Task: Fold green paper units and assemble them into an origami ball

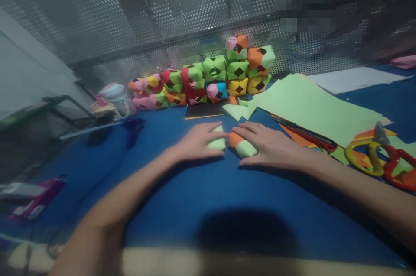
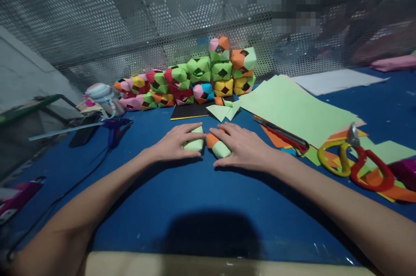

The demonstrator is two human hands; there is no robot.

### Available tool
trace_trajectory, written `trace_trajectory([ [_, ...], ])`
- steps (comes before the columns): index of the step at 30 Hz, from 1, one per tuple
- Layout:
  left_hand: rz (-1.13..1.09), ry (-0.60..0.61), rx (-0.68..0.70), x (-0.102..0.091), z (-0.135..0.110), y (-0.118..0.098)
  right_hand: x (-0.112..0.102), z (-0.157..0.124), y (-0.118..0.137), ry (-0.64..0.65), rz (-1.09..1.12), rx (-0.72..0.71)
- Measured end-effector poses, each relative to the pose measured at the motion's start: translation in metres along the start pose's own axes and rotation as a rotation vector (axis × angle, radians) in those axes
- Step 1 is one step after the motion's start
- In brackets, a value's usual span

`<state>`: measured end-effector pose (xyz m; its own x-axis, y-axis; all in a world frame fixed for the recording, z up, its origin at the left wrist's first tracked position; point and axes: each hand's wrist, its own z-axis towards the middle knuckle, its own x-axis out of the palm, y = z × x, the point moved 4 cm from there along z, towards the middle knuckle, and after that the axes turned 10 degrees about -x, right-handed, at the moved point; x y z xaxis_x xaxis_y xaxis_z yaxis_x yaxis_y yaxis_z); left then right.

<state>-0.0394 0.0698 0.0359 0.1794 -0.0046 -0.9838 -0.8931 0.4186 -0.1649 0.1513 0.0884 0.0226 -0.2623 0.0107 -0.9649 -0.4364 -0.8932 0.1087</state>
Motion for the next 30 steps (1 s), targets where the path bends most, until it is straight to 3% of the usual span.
trace_trajectory([
  [6, -0.047, -0.038, -0.011, 0.001, -0.002, -0.001, -0.001, 0.000, 0.004, -0.022, -0.070, 0.022],
  [13, -0.058, -0.071, 0.037, -0.005, -0.005, -0.009, 0.002, 0.002, 0.000, 0.050, -0.012, -0.019],
  [24, 0.021, -0.022, -0.046, 0.001, -0.002, -0.006, -0.002, 0.012, 0.005, 0.016, 0.042, -0.017],
  [30, 0.011, 0.110, -0.068, -0.006, -0.005, -0.002, 0.001, 0.010, 0.007, -0.014, 0.051, 0.071],
])
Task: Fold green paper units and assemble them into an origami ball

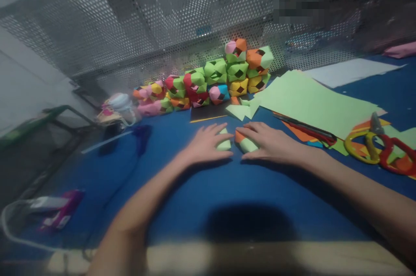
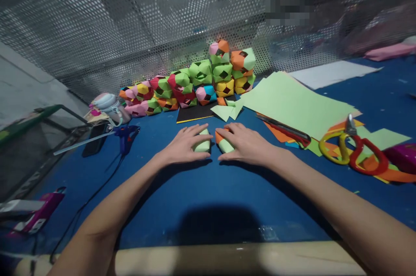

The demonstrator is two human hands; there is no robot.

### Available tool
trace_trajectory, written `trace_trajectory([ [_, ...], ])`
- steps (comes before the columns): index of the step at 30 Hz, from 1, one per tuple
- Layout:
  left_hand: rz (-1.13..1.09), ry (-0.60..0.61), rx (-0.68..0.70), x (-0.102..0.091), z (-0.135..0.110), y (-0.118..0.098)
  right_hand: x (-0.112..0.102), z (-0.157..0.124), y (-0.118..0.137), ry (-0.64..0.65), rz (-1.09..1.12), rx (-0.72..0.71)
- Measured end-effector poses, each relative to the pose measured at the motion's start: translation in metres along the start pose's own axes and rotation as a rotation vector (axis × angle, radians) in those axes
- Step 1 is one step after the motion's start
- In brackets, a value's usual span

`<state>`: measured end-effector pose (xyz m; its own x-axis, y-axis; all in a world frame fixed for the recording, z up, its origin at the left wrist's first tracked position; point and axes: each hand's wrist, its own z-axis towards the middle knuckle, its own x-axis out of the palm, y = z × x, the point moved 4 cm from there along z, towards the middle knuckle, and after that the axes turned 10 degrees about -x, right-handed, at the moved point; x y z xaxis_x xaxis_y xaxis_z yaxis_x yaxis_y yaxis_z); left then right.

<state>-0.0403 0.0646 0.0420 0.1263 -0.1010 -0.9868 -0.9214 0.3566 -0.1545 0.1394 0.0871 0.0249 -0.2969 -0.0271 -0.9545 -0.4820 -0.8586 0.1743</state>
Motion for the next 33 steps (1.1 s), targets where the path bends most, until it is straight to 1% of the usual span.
trace_trajectory([
  [2, -0.006, 0.012, 0.002, -0.001, -0.001, 0.001, 0.001, -0.002, 0.000, -0.015, -0.001, 0.026],
  [7, -0.027, -0.025, -0.009, 0.000, 0.000, -0.002, 0.001, -0.009, -0.002, -0.060, -0.009, 0.041],
  [13, -0.041, -0.048, -0.014, 0.005, 0.003, -0.003, 0.002, -0.018, -0.010, -0.140, 0.014, 0.079],
  [16, -0.078, -0.080, -0.029, 0.006, 0.003, 0.000, -0.001, -0.021, -0.011, -0.198, 0.057, 0.089],
  [19, -0.163, -0.099, -0.062, 0.004, 0.002, 0.003, -0.008, -0.023, -0.009, -0.282, 0.138, 0.085],
  [22, -0.377, -0.093, -0.069, -0.005, 0.001, 0.006, -0.018, -0.024, -0.007, -0.382, 0.255, 0.134],
  [24, -0.579, -0.077, -0.068, -0.012, 0.000, 0.010, -0.023, -0.025, -0.007, -0.426, 0.364, 0.226],
  [26, -0.772, -0.067, -0.093, -0.014, 0.001, 0.017, -0.026, -0.026, -0.007, -0.458, 0.479, 0.337],
  [29, -1.100, -0.116, -0.129, -0.007, 0.004, 0.027, -0.024, -0.028, -0.007, -0.515, 0.614, 0.453],
  [31, -1.305, -0.123, -0.135, 0.004, 0.006, 0.028, -0.020, -0.029, -0.005, -0.566, 0.673, 0.470],
  [33, -1.414, -0.139, -0.146, 0.015, 0.006, 0.025, -0.016, -0.029, 0.000, -0.603, 0.709, 0.457],
])
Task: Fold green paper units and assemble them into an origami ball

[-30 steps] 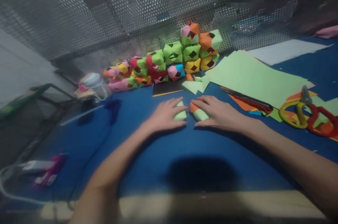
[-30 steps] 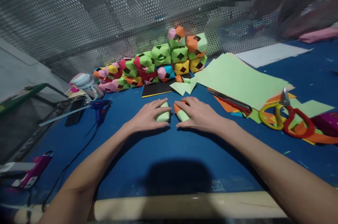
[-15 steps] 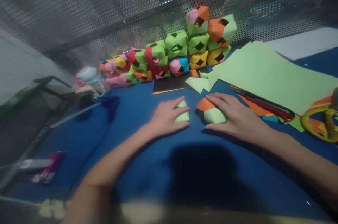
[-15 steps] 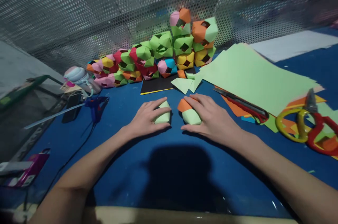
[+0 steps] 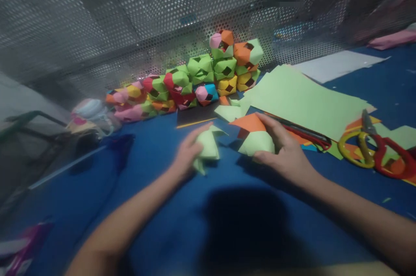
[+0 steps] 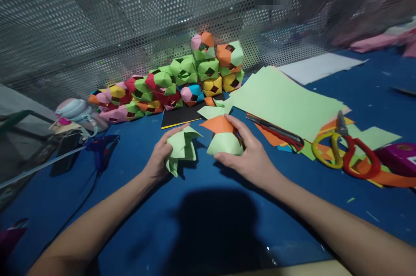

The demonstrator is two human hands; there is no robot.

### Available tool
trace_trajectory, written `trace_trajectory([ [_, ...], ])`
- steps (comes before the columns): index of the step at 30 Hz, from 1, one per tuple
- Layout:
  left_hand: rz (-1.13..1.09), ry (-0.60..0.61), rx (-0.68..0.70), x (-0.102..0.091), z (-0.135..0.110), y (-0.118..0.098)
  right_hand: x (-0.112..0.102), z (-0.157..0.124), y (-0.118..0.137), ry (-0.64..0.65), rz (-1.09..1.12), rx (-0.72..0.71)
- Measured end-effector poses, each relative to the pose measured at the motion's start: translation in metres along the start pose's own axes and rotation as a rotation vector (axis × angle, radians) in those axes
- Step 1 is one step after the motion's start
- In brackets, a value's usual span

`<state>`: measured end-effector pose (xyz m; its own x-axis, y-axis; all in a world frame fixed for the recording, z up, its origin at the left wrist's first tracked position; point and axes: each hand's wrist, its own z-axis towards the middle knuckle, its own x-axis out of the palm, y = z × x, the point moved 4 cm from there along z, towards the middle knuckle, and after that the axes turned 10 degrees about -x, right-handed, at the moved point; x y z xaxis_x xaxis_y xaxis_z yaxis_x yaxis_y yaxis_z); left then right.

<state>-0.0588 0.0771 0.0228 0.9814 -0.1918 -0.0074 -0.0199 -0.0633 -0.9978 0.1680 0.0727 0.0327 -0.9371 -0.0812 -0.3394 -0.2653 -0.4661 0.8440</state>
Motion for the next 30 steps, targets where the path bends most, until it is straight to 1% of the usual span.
trace_trajectory([
  [2, -0.086, -0.030, 0.000, 0.005, -0.003, 0.008, 0.006, -0.004, 0.001, -0.004, 0.016, -0.008],
  [5, -0.167, -0.077, 0.007, 0.009, -0.009, 0.012, 0.014, -0.009, 0.005, 0.006, 0.003, -0.017],
  [11, -0.146, -0.115, 0.082, 0.007, -0.016, 0.007, 0.019, -0.011, 0.008, 0.015, 0.006, 0.006],
  [15, -0.137, -0.143, 0.106, 0.008, -0.019, 0.005, 0.020, -0.011, 0.007, -0.005, 0.042, 0.061],
  [18, -0.125, -0.116, 0.098, 0.013, -0.021, 0.005, 0.023, -0.012, 0.007, 0.041, 0.120, 0.121],
  [22, -0.136, -0.068, 0.090, 0.016, -0.022, 0.003, 0.027, -0.013, 0.009, 0.080, 0.184, 0.131],
  [27, -0.172, -0.009, 0.113, 0.016, -0.023, -0.002, 0.025, -0.016, 0.012, 0.083, 0.097, 0.101],
  [30, -0.174, 0.019, 0.135, 0.013, -0.024, -0.005, 0.025, -0.019, 0.014, 0.123, 0.027, 0.064],
])
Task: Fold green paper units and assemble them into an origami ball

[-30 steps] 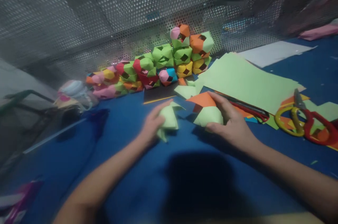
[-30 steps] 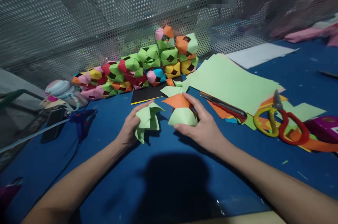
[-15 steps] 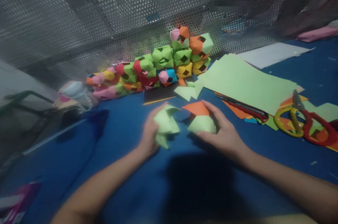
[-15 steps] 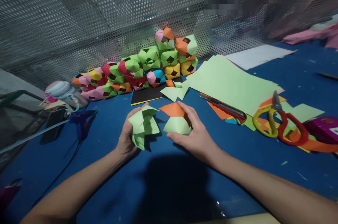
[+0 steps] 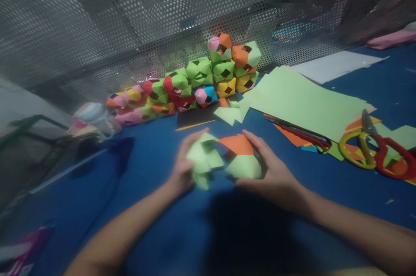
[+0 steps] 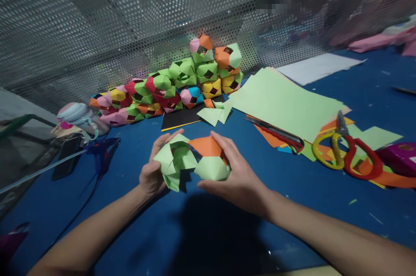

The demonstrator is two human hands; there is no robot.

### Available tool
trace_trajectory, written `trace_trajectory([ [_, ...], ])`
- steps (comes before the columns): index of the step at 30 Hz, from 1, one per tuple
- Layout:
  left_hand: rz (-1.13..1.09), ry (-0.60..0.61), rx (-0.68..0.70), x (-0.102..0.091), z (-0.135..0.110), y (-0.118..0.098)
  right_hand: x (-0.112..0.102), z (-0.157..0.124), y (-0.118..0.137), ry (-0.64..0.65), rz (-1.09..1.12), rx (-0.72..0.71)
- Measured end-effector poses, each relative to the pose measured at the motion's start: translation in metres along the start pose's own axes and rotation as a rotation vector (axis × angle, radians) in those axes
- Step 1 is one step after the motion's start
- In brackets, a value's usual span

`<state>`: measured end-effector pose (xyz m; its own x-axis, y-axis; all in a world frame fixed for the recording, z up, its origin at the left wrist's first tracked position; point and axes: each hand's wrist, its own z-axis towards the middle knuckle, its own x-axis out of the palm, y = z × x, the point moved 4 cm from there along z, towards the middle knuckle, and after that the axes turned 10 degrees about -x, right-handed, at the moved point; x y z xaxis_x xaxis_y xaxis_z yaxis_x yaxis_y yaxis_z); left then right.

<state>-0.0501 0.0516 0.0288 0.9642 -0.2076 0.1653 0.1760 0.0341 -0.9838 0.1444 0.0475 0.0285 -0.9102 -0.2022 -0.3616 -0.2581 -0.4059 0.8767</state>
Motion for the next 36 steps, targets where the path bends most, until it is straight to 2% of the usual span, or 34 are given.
trace_trajectory([
  [3, 0.095, 0.007, 0.034, -0.006, -0.002, -0.001, 0.000, -0.003, 0.003, 0.021, -0.035, -0.016],
  [8, 0.326, 0.042, 0.168, -0.015, -0.007, -0.002, 0.003, -0.005, 0.004, 0.027, 0.014, 0.021],
  [16, 0.472, 0.128, 0.375, -0.007, -0.012, -0.003, 0.008, -0.011, -0.002, 0.084, 0.176, 0.069],
  [24, 0.512, 0.123, 0.372, -0.003, -0.011, -0.003, 0.008, -0.008, -0.001, 0.146, 0.265, 0.124],
  [32, 0.490, 0.104, 0.325, -0.001, -0.009, -0.002, 0.004, -0.005, 0.001, 0.147, 0.182, 0.106],
  [36, 0.455, 0.088, 0.295, -0.003, -0.008, 0.000, 0.002, -0.002, 0.001, 0.134, 0.214, 0.106],
])
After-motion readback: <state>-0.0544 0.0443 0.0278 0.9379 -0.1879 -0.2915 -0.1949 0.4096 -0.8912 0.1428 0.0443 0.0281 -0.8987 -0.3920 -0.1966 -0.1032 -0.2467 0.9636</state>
